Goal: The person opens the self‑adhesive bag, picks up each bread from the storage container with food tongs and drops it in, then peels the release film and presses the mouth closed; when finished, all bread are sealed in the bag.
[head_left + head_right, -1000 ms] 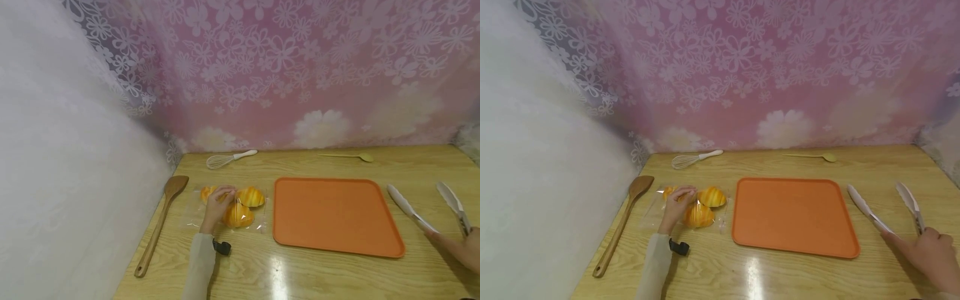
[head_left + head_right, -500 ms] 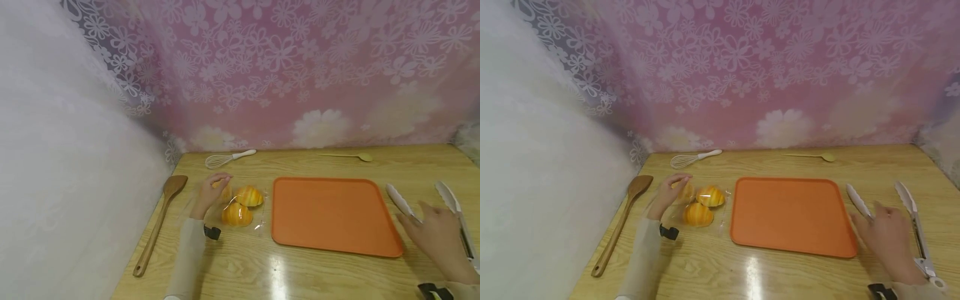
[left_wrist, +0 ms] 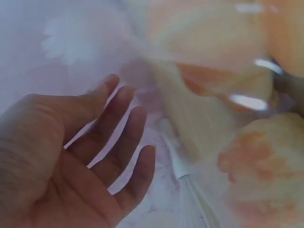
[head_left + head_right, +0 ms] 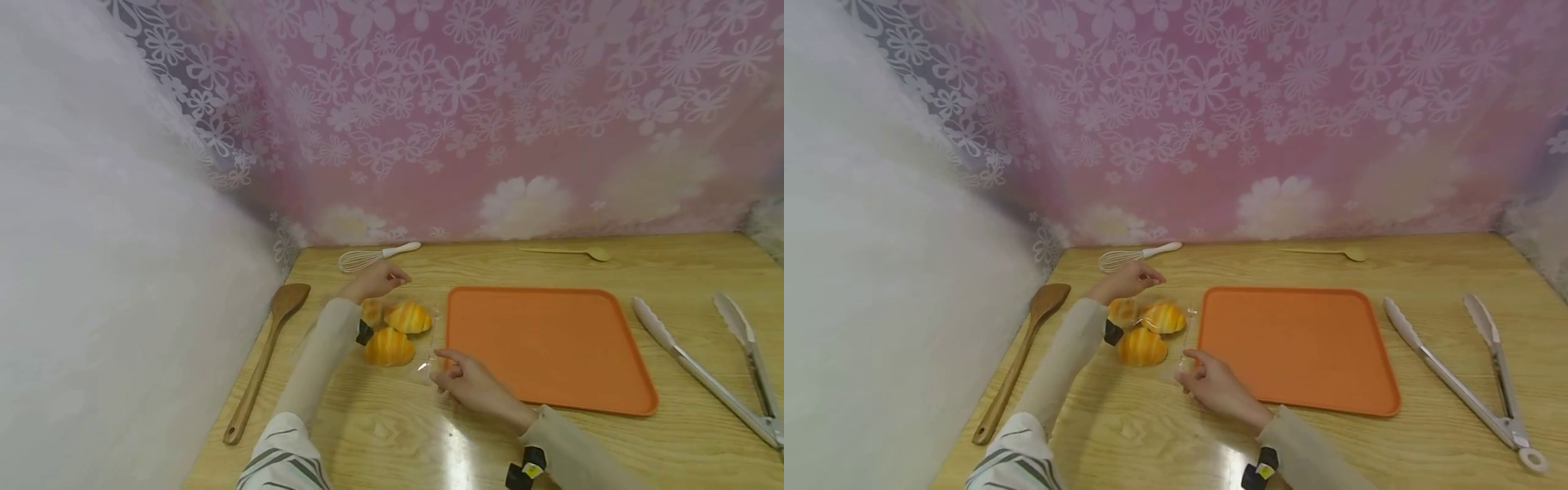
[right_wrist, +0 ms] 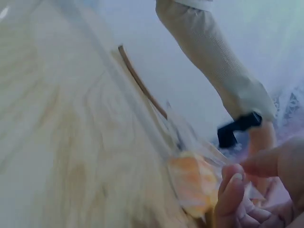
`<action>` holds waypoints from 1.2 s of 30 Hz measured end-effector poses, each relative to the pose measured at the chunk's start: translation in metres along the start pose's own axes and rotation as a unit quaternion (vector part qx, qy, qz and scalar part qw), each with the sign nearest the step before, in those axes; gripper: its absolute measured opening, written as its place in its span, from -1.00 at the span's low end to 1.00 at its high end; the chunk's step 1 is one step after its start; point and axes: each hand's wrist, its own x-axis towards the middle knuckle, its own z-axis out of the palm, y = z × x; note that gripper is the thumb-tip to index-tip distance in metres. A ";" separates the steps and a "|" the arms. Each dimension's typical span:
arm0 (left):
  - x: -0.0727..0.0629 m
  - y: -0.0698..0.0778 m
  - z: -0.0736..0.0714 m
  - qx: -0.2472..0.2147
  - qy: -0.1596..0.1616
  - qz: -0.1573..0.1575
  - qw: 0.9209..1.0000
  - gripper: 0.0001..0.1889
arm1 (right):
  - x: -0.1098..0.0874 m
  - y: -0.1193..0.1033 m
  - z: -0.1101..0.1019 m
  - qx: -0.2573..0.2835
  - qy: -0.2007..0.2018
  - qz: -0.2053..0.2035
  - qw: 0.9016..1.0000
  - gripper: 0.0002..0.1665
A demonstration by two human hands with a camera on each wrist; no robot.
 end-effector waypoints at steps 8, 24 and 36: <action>0.015 -0.017 0.022 -0.057 -0.106 -0.100 0.988 -0.68 | 0.022 0.004 0.042 0.130 -0.010 0.042 0.991 -0.42; 0.029 -0.019 0.031 -0.072 -0.147 -0.118 0.979 -0.70 | 0.028 0.012 0.073 0.184 0.042 0.046 0.981 -0.54; 0.030 -0.004 0.029 -0.032 -0.146 -0.148 0.978 -0.67 | 0.025 0.018 0.074 0.181 0.043 0.058 0.981 -0.70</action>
